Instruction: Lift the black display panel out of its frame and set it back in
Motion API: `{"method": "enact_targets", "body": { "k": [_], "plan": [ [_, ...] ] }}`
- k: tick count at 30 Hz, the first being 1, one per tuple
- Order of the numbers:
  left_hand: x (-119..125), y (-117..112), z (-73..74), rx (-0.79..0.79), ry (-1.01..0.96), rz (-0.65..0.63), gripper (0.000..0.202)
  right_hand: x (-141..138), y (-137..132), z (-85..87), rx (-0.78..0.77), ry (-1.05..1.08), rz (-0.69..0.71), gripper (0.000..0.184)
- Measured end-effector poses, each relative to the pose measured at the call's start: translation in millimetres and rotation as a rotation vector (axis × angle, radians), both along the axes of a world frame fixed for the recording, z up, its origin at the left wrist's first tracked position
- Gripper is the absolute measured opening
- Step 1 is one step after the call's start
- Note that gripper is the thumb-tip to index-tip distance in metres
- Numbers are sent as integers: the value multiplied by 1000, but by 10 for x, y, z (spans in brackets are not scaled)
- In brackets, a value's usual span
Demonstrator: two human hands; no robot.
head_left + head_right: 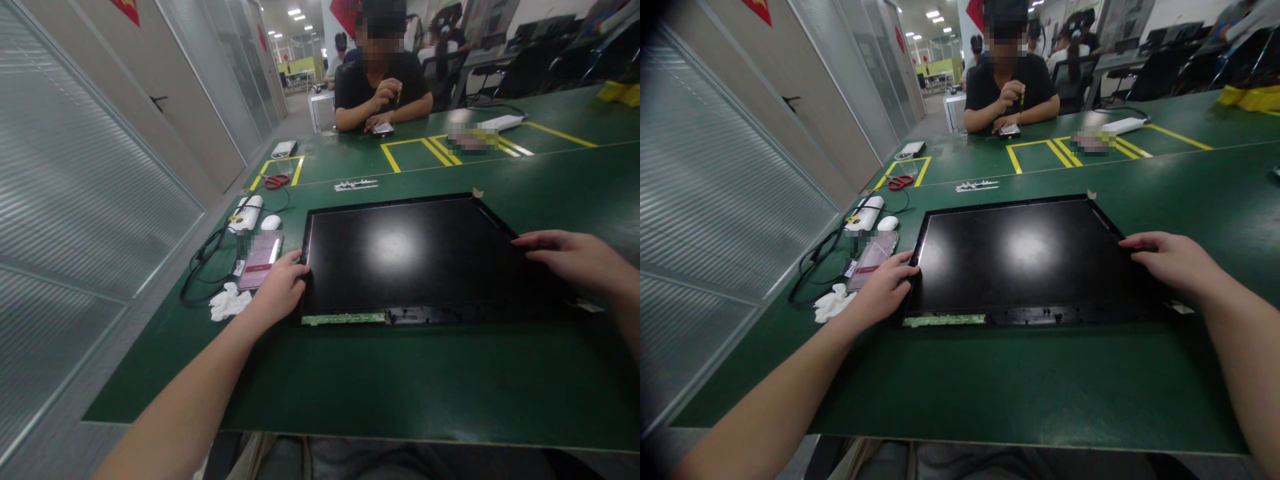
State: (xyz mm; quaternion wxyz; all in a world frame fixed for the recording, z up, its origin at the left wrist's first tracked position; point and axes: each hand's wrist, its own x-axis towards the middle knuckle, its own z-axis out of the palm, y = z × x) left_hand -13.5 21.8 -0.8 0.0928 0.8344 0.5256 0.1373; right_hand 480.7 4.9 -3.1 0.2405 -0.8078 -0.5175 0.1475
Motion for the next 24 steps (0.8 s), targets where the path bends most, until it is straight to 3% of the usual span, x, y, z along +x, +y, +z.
{"method": "enact_targets", "body": {
  "k": [4,9,24],
  "plan": [
    [-25,-31,-19,13,-90,15,36,-45,-10,50,-5,-37,-11,30],
    [0,-73,-28,-14,-96,50,51,-105,-27,114,-19,-118,-25,31],
    [32,-89,-22,-127,-119,97,54,-87,-29,117,37,-146,69,27]
  ]
}}
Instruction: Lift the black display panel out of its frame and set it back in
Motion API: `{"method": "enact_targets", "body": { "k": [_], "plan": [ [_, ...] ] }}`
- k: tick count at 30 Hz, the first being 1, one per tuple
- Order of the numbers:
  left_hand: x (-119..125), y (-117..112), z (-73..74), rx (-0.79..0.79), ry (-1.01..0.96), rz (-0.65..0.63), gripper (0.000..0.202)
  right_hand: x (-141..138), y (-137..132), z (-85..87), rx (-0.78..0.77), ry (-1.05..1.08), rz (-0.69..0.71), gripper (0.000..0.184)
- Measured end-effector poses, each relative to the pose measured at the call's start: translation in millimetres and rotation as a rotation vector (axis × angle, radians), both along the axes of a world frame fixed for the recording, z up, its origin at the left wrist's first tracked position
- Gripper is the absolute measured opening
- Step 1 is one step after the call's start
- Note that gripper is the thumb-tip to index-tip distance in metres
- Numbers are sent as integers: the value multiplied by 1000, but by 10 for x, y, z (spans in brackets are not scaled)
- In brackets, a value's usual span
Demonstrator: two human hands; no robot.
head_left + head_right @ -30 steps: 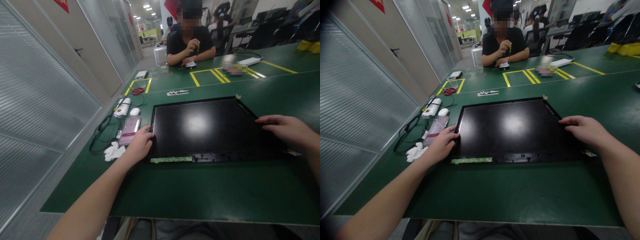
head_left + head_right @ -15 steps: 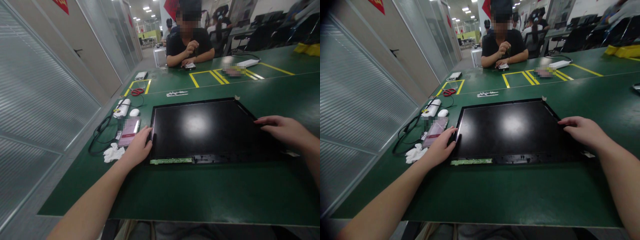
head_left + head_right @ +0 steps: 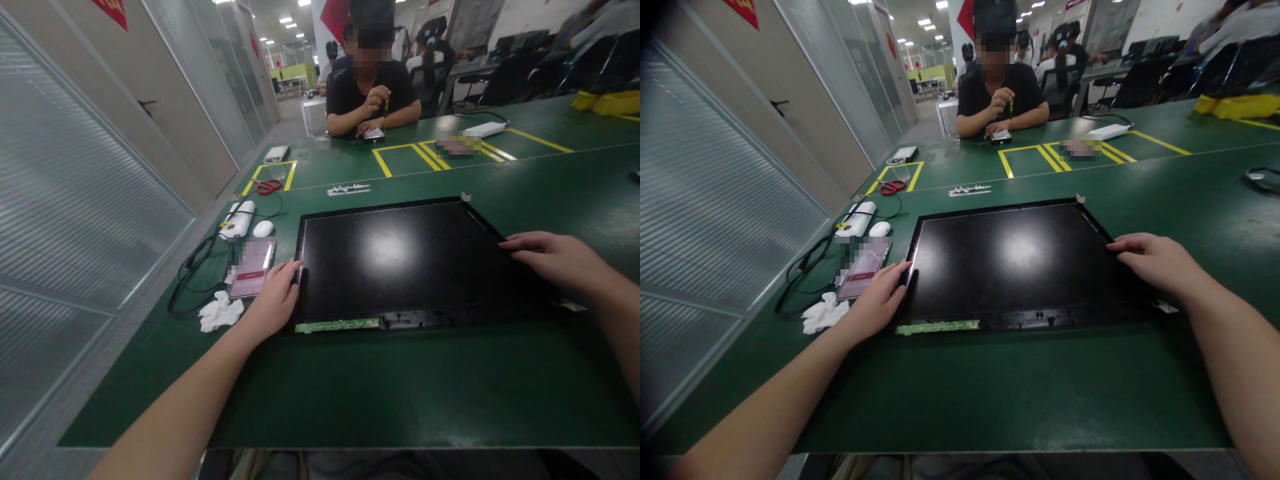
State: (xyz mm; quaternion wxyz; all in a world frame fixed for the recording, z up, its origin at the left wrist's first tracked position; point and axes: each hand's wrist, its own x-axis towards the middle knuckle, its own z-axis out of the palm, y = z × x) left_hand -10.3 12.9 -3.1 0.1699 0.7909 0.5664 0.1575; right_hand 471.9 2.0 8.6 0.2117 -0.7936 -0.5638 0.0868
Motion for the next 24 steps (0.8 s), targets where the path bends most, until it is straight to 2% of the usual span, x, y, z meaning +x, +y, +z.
{"method": "enact_targets", "body": {
  "k": [5,10,13,17,24],
  "plan": [
    [-46,13,-58,3,-170,-11,55,30,10,-24,-5,-32,16,28],
    [7,-8,-38,-62,-537,26,55,50,23,-47,2,-16,14,29],
    [75,-39,36,-150,-755,135,48,51,27,-51,-4,-18,5,29],
    [146,-77,113,-250,-929,293,47,57,25,-42,-6,-16,4,29],
    [187,-84,144,-338,-1116,387,52,45,19,-14,-29,-36,-28,30]
  ]
}}
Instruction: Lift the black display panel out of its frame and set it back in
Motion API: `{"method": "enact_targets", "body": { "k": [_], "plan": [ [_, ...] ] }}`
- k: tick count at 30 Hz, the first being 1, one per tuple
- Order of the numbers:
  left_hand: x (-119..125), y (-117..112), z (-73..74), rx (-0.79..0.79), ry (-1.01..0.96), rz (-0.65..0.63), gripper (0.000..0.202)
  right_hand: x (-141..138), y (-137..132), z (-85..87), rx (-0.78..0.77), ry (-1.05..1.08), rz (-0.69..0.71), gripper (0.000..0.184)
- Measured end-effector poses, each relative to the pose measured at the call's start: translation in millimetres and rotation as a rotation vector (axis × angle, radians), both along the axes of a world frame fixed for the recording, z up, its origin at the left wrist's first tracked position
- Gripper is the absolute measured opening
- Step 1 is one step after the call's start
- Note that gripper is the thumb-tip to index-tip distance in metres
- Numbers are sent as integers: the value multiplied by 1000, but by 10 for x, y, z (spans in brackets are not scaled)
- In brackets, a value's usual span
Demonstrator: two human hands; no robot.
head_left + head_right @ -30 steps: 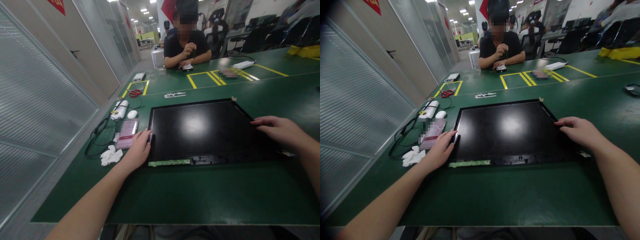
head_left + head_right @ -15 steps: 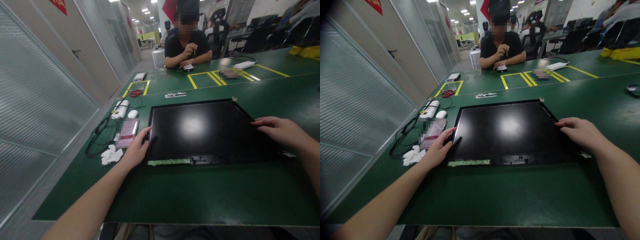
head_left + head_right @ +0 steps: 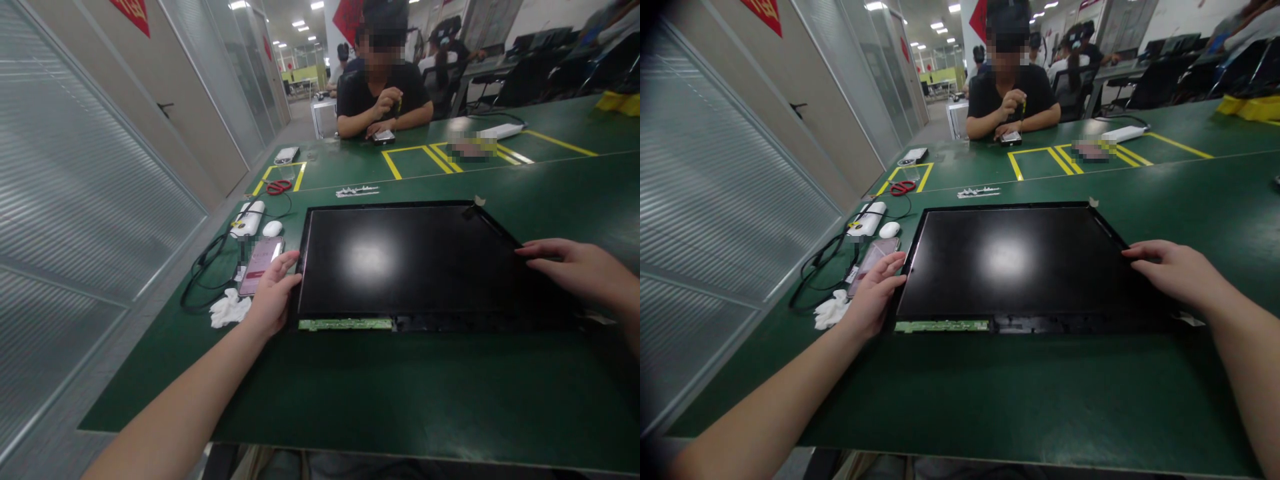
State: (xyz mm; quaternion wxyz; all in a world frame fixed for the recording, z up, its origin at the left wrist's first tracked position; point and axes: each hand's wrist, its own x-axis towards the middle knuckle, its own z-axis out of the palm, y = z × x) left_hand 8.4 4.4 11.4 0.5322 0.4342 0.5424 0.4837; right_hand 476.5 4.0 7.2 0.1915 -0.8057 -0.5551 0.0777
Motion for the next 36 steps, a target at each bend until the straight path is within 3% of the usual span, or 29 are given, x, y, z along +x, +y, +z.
{"method": "enact_targets", "body": {
  "k": [8,15,20,29,36],
  "plan": [
    [38,21,4,-138,-168,2,68,-19,-6,0,12,-5,9,30],
    [14,19,-23,-133,-233,-14,73,-16,-5,4,-2,10,-10,32],
    [19,13,-46,-120,-219,-47,56,-26,1,-2,2,-6,4,30],
    [-52,78,-92,-194,-121,-219,23,-26,-13,17,-11,-18,-9,32],
    [-13,35,-85,-150,-53,-202,27,-29,-12,6,-20,-31,2,33]
  ]
}}
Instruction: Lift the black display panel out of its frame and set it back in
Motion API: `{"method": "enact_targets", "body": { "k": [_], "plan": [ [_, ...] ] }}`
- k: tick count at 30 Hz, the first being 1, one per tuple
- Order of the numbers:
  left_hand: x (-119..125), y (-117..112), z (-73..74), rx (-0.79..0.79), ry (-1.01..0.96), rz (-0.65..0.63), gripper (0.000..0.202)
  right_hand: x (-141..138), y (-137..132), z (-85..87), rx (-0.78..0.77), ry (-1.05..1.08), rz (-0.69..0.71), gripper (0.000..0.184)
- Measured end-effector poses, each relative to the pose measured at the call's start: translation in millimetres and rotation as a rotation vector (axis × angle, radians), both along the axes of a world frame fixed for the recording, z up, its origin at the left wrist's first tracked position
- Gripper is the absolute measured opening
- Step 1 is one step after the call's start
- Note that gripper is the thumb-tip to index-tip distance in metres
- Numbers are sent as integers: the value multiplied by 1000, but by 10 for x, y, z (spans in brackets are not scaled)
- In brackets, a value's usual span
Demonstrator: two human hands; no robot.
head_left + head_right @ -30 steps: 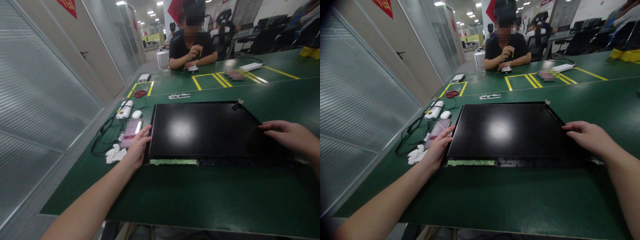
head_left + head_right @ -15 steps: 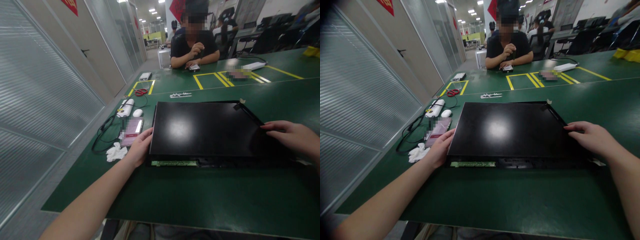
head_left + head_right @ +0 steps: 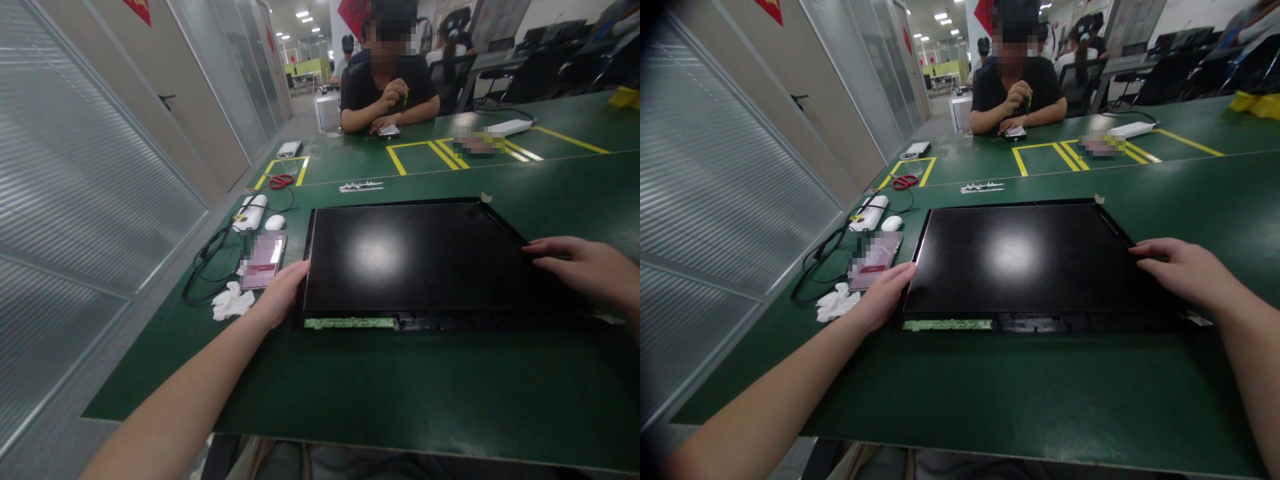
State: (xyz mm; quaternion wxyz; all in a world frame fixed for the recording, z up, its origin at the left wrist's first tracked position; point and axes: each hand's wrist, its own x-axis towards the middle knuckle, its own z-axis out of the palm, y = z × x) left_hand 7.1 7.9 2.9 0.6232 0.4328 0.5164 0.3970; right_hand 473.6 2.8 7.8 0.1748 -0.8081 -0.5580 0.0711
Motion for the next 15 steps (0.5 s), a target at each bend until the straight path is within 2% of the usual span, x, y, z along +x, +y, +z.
{"method": "enact_targets", "body": {
  "k": [7,15],
  "plan": [
    [-6,-100,-62,220,194,-62,44,-19,1,25,8,23,-3,32],
    [-24,-129,-92,269,114,-100,45,-41,1,34,8,22,-14,32]
  ]
}}
